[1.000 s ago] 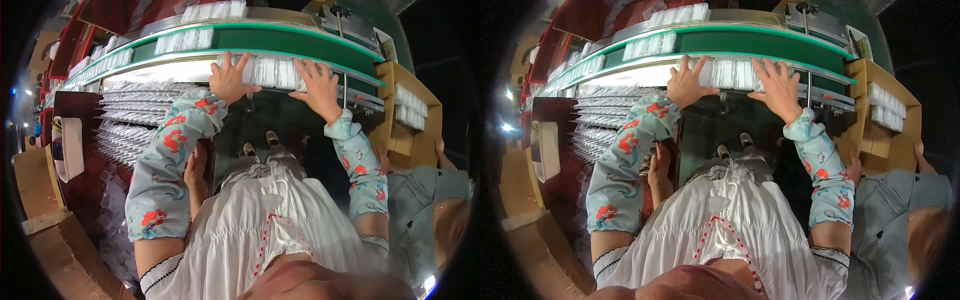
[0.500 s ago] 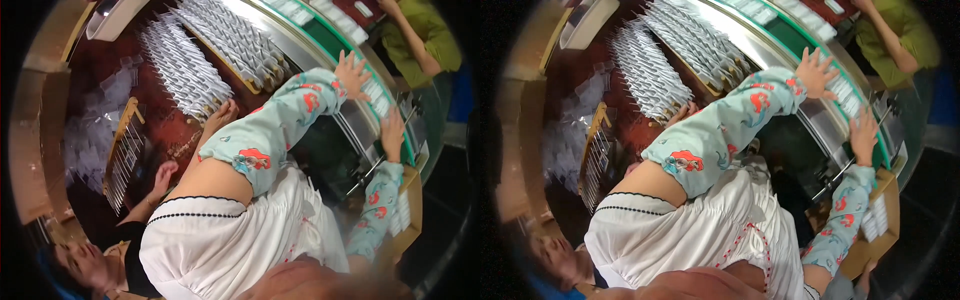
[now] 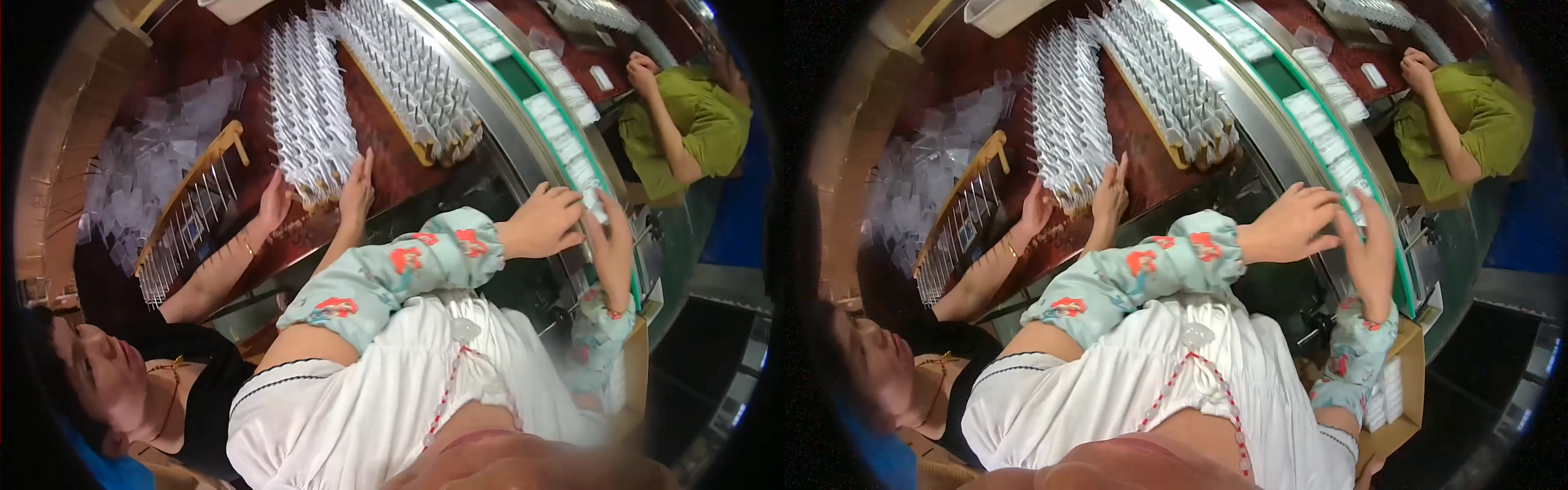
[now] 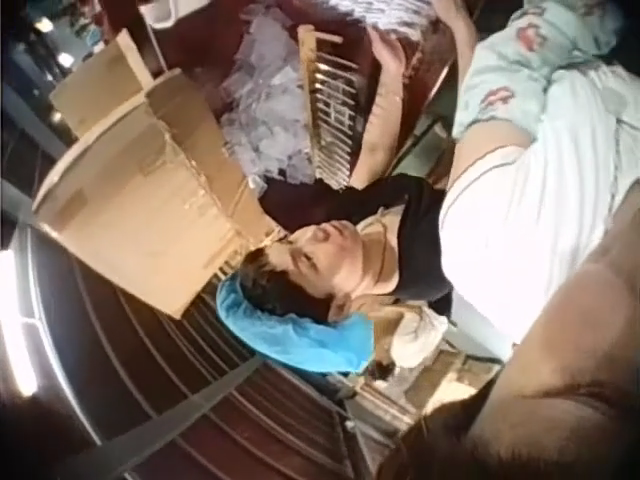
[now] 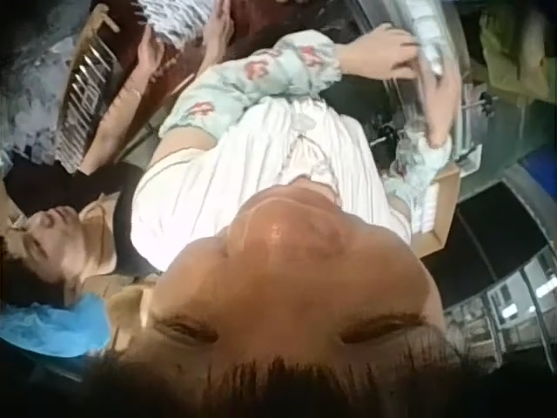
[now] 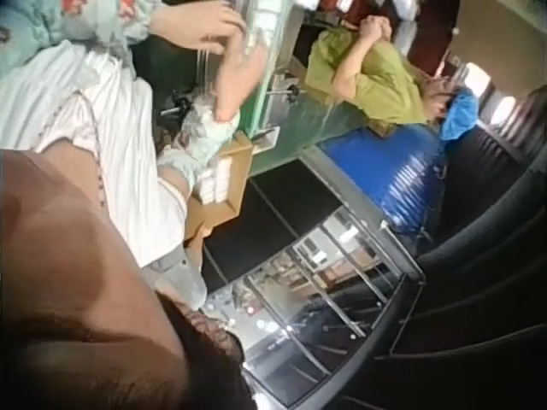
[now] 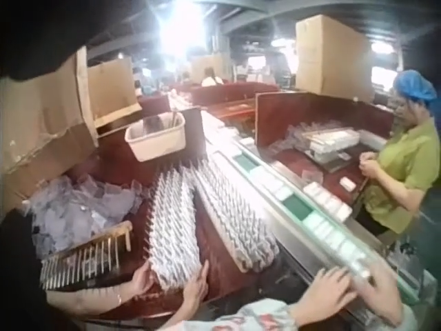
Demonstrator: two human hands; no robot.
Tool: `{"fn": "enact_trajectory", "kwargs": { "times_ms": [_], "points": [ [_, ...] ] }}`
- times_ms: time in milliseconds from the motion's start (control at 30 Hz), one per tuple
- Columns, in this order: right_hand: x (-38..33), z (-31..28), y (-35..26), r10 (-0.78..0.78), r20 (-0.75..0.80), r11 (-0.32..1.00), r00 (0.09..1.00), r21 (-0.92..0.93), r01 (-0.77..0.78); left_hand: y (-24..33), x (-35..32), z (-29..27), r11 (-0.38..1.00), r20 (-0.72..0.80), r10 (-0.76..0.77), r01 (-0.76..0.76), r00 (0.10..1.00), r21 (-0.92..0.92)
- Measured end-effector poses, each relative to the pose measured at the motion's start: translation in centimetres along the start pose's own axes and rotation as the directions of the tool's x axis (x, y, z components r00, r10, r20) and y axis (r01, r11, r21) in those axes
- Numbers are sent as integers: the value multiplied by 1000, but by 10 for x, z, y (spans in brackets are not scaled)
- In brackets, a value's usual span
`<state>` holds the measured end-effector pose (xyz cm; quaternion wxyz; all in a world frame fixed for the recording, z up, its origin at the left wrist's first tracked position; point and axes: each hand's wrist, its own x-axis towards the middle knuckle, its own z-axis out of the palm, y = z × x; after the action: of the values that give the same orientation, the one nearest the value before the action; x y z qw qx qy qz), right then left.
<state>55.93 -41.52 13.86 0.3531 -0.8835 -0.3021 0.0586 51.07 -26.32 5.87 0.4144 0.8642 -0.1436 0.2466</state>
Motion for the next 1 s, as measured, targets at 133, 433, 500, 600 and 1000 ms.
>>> {"fn": "enact_trajectory", "kwargs": {
  "times_ms": [133,433,500,600,1000],
  "points": [
    [6,69,-34,-166,-50,977,985,125,171,11,-20,-48,995,-223,-102,100,970,-18],
    [27,245,-80,-358,437,-127,825,853,-507,17,-61,-94,691,-723,-149,594,674,412],
    [43,270,-85,-269,544,-35,795,819,-573,45,-72,-128,958,-529,-134,246,838,146],
    [57,326,-82,-59,476,232,877,861,-452,45,-101,-122,946,-357,-298,323,885,11],
    [78,353,-66,-293,93,552,952,829,89,112,-201,-153,366,-177,-916,931,361,5]
  ]
}}
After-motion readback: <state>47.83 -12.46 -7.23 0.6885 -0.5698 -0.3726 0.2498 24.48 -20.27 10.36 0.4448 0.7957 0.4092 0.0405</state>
